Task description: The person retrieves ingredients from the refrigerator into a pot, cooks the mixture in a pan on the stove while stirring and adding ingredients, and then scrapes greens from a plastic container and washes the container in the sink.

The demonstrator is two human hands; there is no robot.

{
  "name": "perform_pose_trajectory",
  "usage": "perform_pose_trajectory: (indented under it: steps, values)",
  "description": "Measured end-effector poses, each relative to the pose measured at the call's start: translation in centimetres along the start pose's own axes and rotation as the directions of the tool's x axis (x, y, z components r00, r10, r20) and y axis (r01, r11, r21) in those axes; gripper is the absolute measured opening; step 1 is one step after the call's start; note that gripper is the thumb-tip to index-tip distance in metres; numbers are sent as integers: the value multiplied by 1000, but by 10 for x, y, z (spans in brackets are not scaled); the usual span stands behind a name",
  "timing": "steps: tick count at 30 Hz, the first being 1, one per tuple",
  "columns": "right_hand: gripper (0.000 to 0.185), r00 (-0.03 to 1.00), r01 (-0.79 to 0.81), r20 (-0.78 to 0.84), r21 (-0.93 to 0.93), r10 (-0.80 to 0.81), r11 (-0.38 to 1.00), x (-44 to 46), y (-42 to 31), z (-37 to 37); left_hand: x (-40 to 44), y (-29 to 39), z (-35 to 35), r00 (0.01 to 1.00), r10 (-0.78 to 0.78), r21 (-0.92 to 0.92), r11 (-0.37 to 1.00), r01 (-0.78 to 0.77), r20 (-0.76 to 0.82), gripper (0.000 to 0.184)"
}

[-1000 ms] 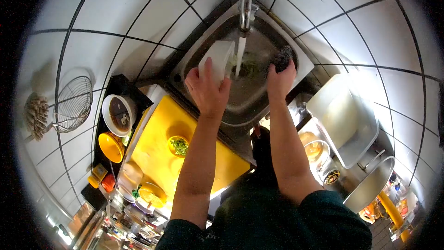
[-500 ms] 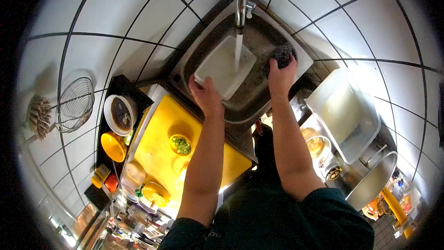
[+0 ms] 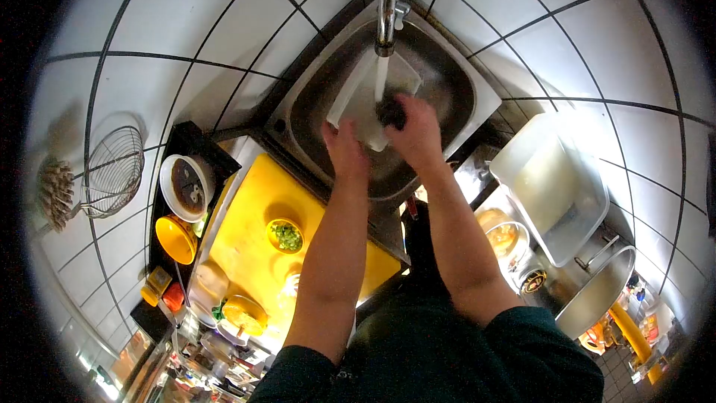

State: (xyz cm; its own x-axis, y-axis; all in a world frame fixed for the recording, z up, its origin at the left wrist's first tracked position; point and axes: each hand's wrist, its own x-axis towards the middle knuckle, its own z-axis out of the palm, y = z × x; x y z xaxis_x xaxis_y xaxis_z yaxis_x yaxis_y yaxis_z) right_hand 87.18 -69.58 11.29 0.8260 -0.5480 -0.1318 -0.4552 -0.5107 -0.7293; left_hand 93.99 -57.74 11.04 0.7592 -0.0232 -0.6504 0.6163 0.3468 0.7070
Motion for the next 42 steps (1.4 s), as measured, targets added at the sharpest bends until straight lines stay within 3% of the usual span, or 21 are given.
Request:
perform_pose_trajectory:
  steps: [1,4,5,7,9,11,14,17,20,23,26,29,32,33,35,38,41,42]
  values:
    - [65,973,153,179,-12,-149,988,3,1,-3,-3,6,5,999,-12,-25,1000,13,33,64]
    - [56,774,318,562,54,-292,947,9,-21,3,5,6,-1,992,-21,-76,997,31,124,63]
    - [53,719,281,672,-45,-179,959,14,-31,-6,12,4,-6,988,-16,-91,995,30,151,62]
    - [54,702,411,705,-282,-104,867,23,-24,7,18,9,-12,979,134,103,983,-150,152,61]
    - [55,742,444,670,-462,-25,768,37,-13,16,23,21,-16,976,160,198,962,-188,147,61]
    - [56,818,384,574,-600,42,701,44,0,12,12,51,-7,992,66,187,979,-84,103,61]
    - [48,829,493,526,-525,-191,694,35,11,16,14,64,-1,990,111,293,947,-133,88,61]
    - [50,737,642,497,-301,-458,705,17,-6,25,40,57,1,978,149,384,903,-194,146,61]
    - [50,756,608,447,-208,-478,766,6,-23,31,48,63,6,961,108,516,826,-229,253,60]
    - [58,848,400,502,-396,-169,827,13,-7,39,23,101,27,989,-12,608,790,-80,146,61]
    - [43,888,365,432,-461,-155,809,20,3,42,50,94,12,972,-5,560,818,-131,235,72]
    - [29,922,291,363,-430,-131,855,20,-4,36,35,95,20,964,120,602,761,-243,237,88]
    - [22,964,226,204,-293,-170,929,15,-11,41,21,65,8,941,150,515,805,-294,302,100]
    - [21,960,209,246,-306,-134,929,14,-16,48,24,49,0,892,126,447,830,-335,434,99]
    - [21,941,171,334,-336,-53,926,7,-24,60,23,28,-10,911,30,371,907,-197,411,89]
    - [28,898,292,380,-133,-223,947,2,-31,52,36,22,-17,936,-8,310,945,-108,351,72]
    - [39,726,686,316,-283,-611,670,-2,-1,47,42,35,-21,956,12,432,890,-144,293,61]
    - [41,772,627,388,-338,-504,701,2,-1,44,41,42,-18,959,27,491,855,-168,281,58]
